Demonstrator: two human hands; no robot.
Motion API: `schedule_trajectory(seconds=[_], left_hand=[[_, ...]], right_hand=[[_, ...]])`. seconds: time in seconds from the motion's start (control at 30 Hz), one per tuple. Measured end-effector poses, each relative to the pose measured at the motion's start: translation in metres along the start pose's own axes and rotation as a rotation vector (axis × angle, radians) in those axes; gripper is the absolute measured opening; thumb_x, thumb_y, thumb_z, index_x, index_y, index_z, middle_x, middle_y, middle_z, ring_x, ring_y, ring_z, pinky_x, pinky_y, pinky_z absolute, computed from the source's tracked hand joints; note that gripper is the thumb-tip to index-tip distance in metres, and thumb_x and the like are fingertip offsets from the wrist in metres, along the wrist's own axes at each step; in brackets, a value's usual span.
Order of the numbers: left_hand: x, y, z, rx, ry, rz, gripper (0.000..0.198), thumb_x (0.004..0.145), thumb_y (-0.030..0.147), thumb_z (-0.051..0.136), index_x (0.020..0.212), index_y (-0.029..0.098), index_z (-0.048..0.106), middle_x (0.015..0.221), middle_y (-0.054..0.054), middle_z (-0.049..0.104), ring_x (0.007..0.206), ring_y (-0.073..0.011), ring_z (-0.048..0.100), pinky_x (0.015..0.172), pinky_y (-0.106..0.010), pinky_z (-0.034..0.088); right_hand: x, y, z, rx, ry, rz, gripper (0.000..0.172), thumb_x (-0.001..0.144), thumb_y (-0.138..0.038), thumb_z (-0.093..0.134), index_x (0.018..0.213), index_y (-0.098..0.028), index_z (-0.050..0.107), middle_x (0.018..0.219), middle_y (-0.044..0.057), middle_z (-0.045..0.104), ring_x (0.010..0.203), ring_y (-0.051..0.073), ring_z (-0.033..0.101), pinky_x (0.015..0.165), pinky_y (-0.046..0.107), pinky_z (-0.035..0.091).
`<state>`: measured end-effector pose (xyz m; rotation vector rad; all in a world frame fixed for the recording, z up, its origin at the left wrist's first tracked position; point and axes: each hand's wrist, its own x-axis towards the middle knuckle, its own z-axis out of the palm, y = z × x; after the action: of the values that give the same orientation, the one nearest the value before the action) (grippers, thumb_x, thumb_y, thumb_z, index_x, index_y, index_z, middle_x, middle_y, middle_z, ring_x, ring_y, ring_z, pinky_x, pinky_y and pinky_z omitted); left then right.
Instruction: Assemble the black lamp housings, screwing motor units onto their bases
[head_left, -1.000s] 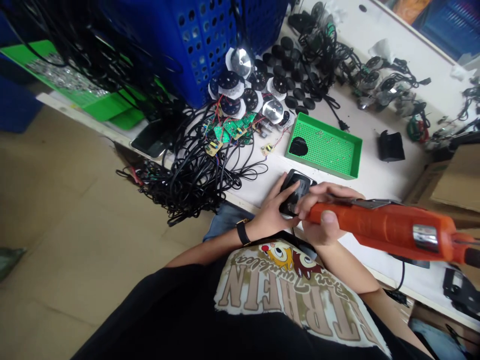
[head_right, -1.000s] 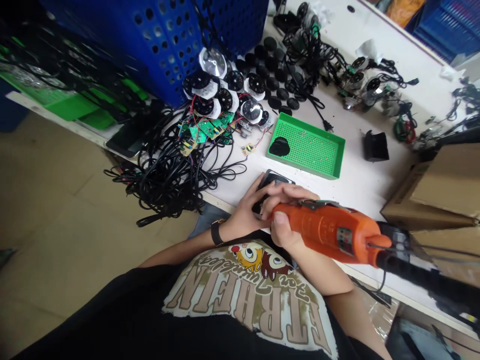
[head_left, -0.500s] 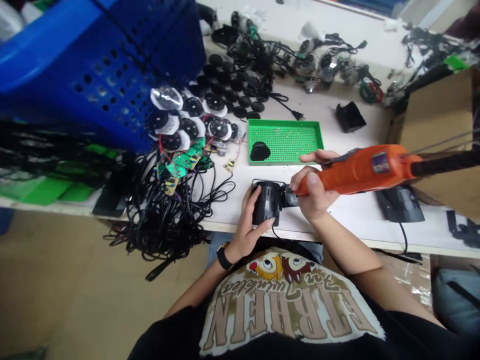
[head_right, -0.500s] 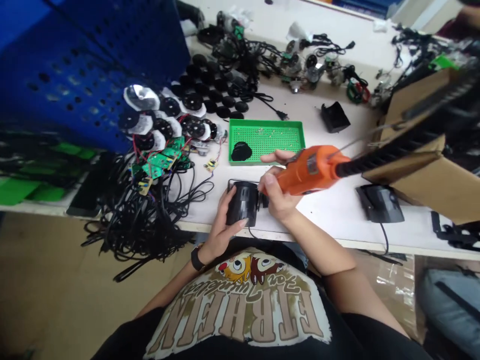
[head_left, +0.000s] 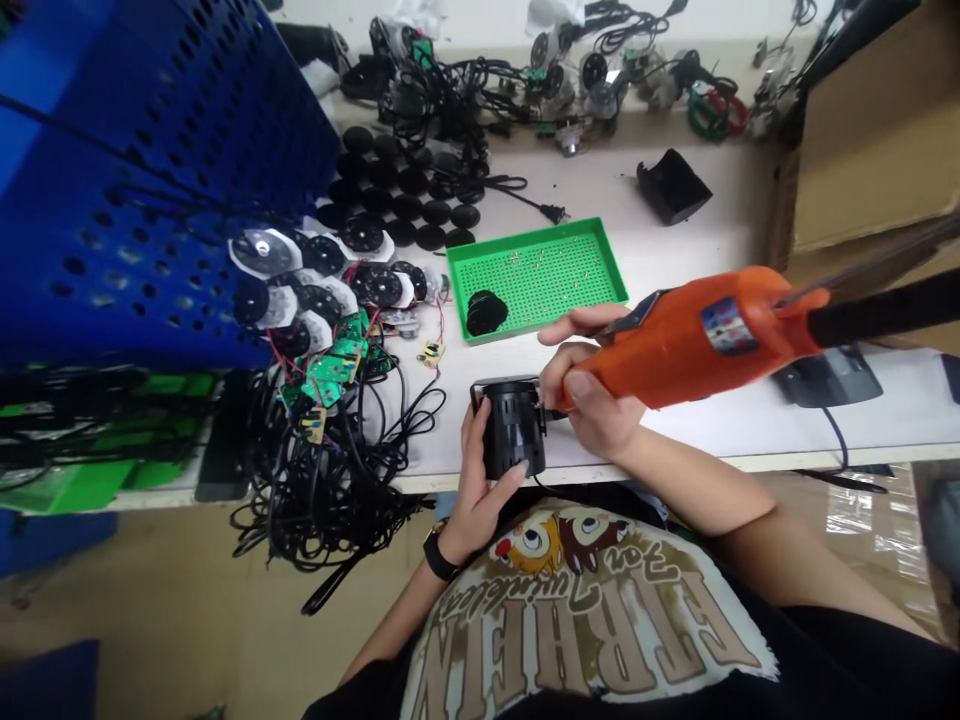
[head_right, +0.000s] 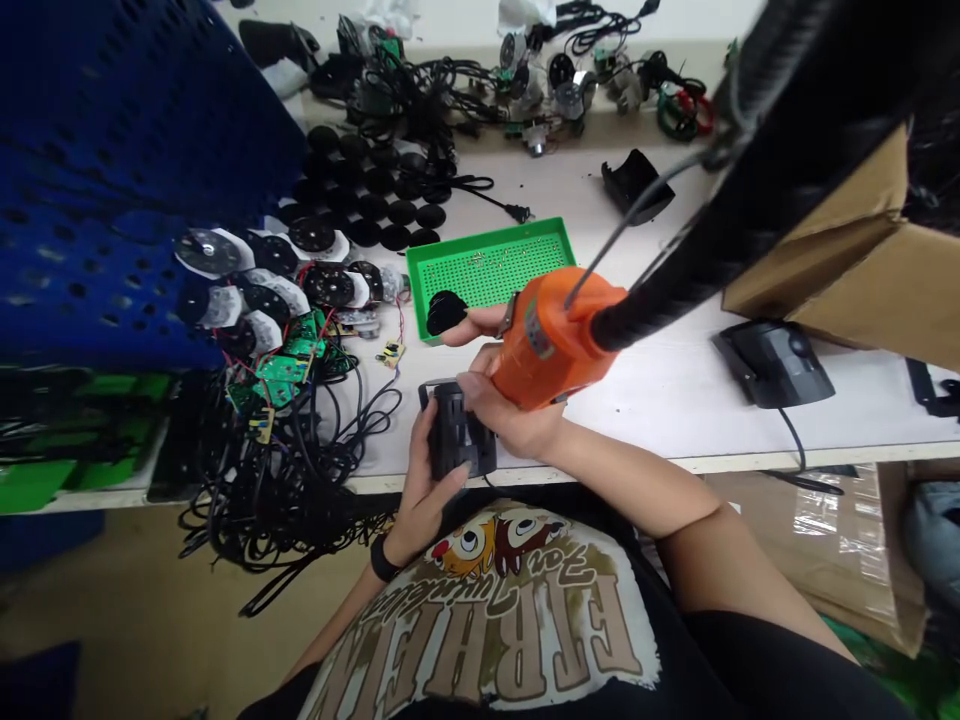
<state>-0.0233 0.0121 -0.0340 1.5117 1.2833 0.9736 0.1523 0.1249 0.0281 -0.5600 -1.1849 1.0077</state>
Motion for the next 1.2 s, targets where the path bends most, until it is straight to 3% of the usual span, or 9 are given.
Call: schedule_trajectory(seconds=[0.17, 0.3, 0.37, 0.47, 0.6, 0.77, 0.9, 1.07, 1.2], left_hand=[[0.001, 0.004, 0.002, 0.092, 0.006, 0.006, 0.081, 0.102, 0.043, 0.061, 0.168, 0.043, 0.015, 0.178, -0.004, 0.011, 0.166, -0.0346, 0.007, 0.133, -0.064, 0.011], [0.002, 0.006, 0.005, 0.150, 0.021, 0.057, 0.084, 0.101, 0.044, 0.062, 0.169, 0.040, 0.013, 0.178, -0.008, 0.011, 0.165, -0.0374, 0.009, 0.132, -0.066, 0.019], [0.003, 0.007, 0.006, 0.172, 0.028, 0.078, 0.085, 0.100, 0.043, 0.063, 0.169, 0.039, 0.013, 0.178, -0.009, 0.010, 0.165, -0.0384, 0.009, 0.131, -0.067, 0.021], [0.003, 0.009, 0.007, 0.186, 0.034, 0.082, 0.086, 0.100, 0.042, 0.064, 0.169, 0.040, 0.011, 0.178, -0.009, 0.007, 0.165, -0.0385, 0.010, 0.130, -0.066, 0.023], [0.003, 0.010, 0.007, 0.158, 0.025, 0.089, 0.086, 0.101, 0.041, 0.063, 0.169, 0.041, 0.010, 0.178, -0.009, 0.005, 0.165, -0.0375, 0.010, 0.131, -0.064, 0.023], [0.002, 0.010, 0.009, 0.154, 0.050, 0.068, 0.085, 0.101, 0.040, 0.063, 0.169, 0.040, 0.011, 0.178, -0.010, 0.006, 0.165, -0.0365, 0.008, 0.131, -0.065, 0.022], [-0.001, 0.011, 0.013, 0.142, 0.092, 0.043, 0.085, 0.100, 0.039, 0.065, 0.168, 0.040, 0.013, 0.177, -0.011, 0.008, 0.166, -0.0343, 0.009, 0.131, -0.064, 0.022], [0.005, 0.021, 0.005, 0.165, 0.152, 0.017, 0.084, 0.095, 0.045, 0.072, 0.165, 0.036, 0.025, 0.177, -0.012, 0.004, 0.165, -0.0372, 0.010, 0.130, -0.064, 0.024], [0.033, 0.039, -0.009, 0.281, 0.159, 0.182, 0.059, 0.100, 0.048, 0.066, 0.153, 0.030, 0.050, 0.172, -0.011, 0.026, 0.161, -0.0349, 0.024, 0.132, -0.059, 0.025]], right_hand=[[0.003, 0.003, 0.002, 0.008, -0.108, -0.052, 0.035, 0.098, -0.038, 0.065, 0.130, -0.033, 0.054, 0.109, 0.001, 0.070, 0.047, 0.005, 0.055, 0.039, 0.021, 0.047], [0.004, 0.005, 0.007, -0.091, -0.164, 0.018, 0.019, 0.095, -0.036, 0.067, 0.110, -0.024, 0.062, 0.090, 0.001, 0.069, 0.045, 0.006, 0.053, 0.039, 0.021, 0.046], [0.003, 0.009, 0.008, -0.115, -0.178, 0.044, 0.016, 0.094, -0.038, 0.068, 0.097, -0.023, 0.060, 0.079, -0.002, 0.065, 0.045, 0.007, 0.053, 0.040, 0.022, 0.046], [-0.002, 0.017, 0.007, -0.127, -0.175, 0.073, 0.020, 0.093, -0.043, 0.067, 0.096, -0.026, 0.056, 0.064, -0.008, 0.052, 0.046, 0.010, 0.054, 0.045, 0.024, 0.051], [-0.007, 0.021, 0.003, -0.148, -0.125, 0.069, 0.031, 0.090, -0.046, 0.072, 0.110, -0.027, 0.060, 0.076, -0.004, 0.062, 0.051, 0.012, 0.059, 0.051, 0.029, 0.058], [0.004, 0.010, 0.011, -0.111, -0.046, -0.011, 0.042, 0.092, -0.042, 0.071, 0.129, -0.031, 0.055, 0.108, 0.003, 0.071, 0.045, 0.007, 0.054, 0.039, 0.025, 0.048], [0.015, -0.004, 0.017, -0.077, 0.113, -0.024, 0.044, 0.090, -0.044, 0.074, 0.128, -0.032, 0.054, 0.104, 0.001, 0.071, 0.043, 0.007, 0.052, 0.037, 0.024, 0.045], [0.026, -0.017, 0.019, -0.090, 0.163, -0.012, 0.040, 0.089, -0.048, 0.072, 0.120, -0.029, 0.057, 0.106, 0.002, 0.069, 0.041, 0.006, 0.050, 0.038, 0.025, 0.045], [0.040, -0.024, 0.022, 0.014, 0.192, -0.008, 0.035, 0.087, -0.044, 0.071, 0.116, -0.029, 0.059, 0.100, -0.002, 0.069, 0.039, 0.005, 0.047, 0.035, 0.023, 0.041]])
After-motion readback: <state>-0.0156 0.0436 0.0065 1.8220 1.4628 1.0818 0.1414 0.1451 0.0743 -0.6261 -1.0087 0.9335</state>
